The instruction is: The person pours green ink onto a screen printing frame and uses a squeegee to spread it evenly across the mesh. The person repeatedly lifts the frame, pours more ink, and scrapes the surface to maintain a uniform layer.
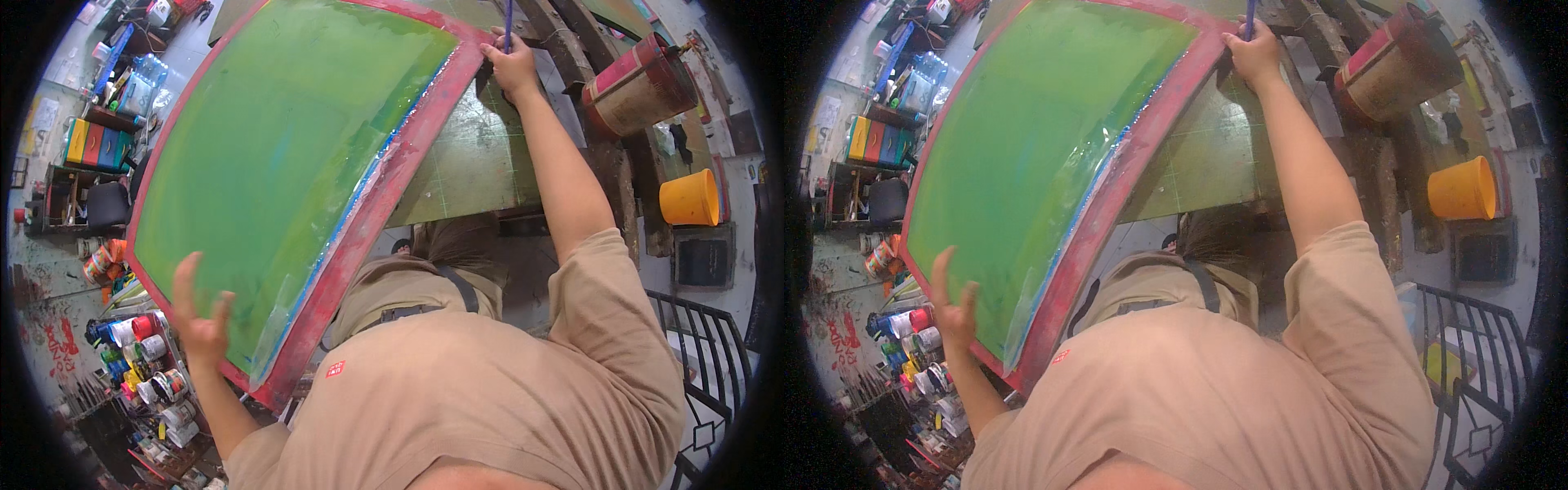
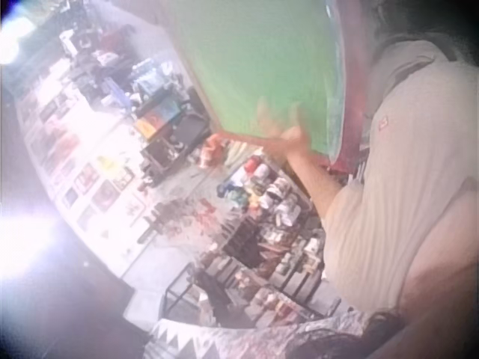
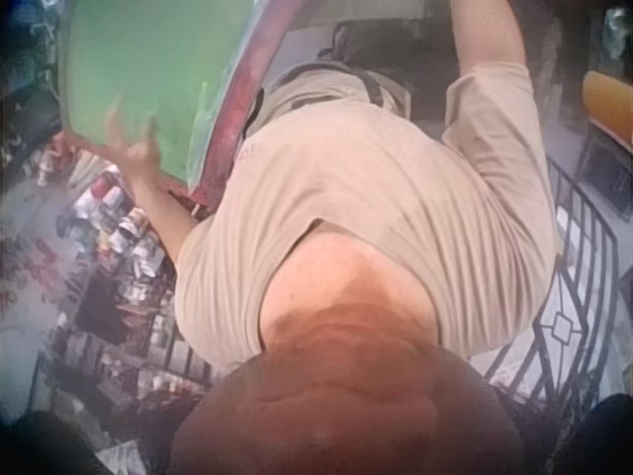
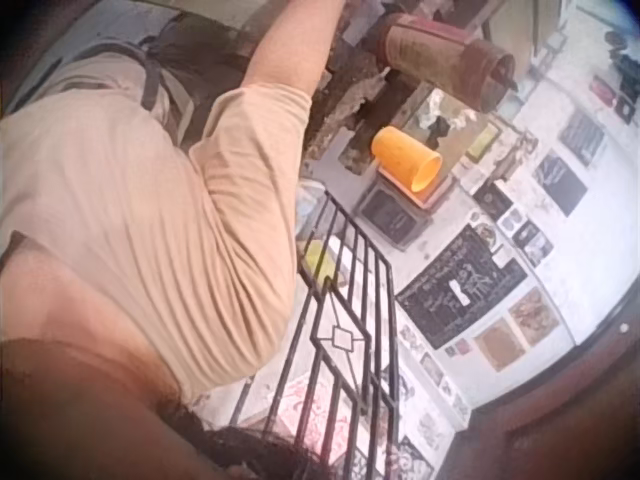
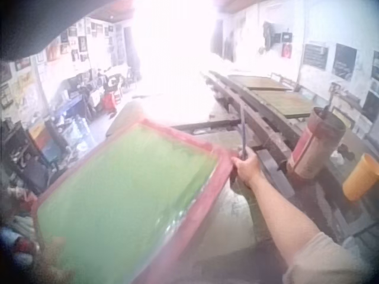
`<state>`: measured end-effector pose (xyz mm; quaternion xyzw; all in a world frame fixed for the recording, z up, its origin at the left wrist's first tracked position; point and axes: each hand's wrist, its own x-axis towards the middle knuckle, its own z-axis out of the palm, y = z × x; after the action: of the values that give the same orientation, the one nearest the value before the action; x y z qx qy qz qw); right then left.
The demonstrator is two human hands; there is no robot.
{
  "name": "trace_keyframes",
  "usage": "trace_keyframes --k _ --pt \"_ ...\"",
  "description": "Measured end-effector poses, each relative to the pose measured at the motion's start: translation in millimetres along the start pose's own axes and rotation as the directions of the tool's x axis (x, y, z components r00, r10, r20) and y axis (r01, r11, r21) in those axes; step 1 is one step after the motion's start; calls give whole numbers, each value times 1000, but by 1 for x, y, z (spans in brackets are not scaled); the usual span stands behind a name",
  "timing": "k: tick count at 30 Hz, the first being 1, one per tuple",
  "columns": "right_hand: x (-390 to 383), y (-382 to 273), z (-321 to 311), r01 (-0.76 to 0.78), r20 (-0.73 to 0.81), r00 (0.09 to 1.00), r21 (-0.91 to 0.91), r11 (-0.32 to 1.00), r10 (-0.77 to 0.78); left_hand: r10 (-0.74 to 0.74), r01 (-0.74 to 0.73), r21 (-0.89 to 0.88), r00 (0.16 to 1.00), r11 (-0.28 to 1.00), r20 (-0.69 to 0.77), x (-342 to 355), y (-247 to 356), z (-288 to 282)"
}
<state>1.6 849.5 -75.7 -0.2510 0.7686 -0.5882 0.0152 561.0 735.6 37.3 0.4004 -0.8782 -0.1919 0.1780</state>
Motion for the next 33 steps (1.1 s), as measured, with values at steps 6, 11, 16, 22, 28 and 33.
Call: trace_keyframes --k 6,11,16,22,28,33 --pt "-2 -7 2 -21 33 999 25 999 20 286 -307 34 915 951 284 -6 48 21" --pt "21 40 -5 90 22 995 173 981 -95 224 -245 42 934 969 279 -21 50 41" --pt "17 36 2 82 25 996 156 984 -86 239 -248 32 954 968 180 -22 49 50" --pt "21 33 -3 91 40 994 141 986 -97 204 -209 16 966 978 158 -16 57 36" --pt "25 46 -5 116 42 990 273 955 -133 130 -133 12 983 991 132 -5 65 13" --pt "-4 -5 4 -81 56 996 170 982 72 32 -65 67 912 996 409 14 82 -23"
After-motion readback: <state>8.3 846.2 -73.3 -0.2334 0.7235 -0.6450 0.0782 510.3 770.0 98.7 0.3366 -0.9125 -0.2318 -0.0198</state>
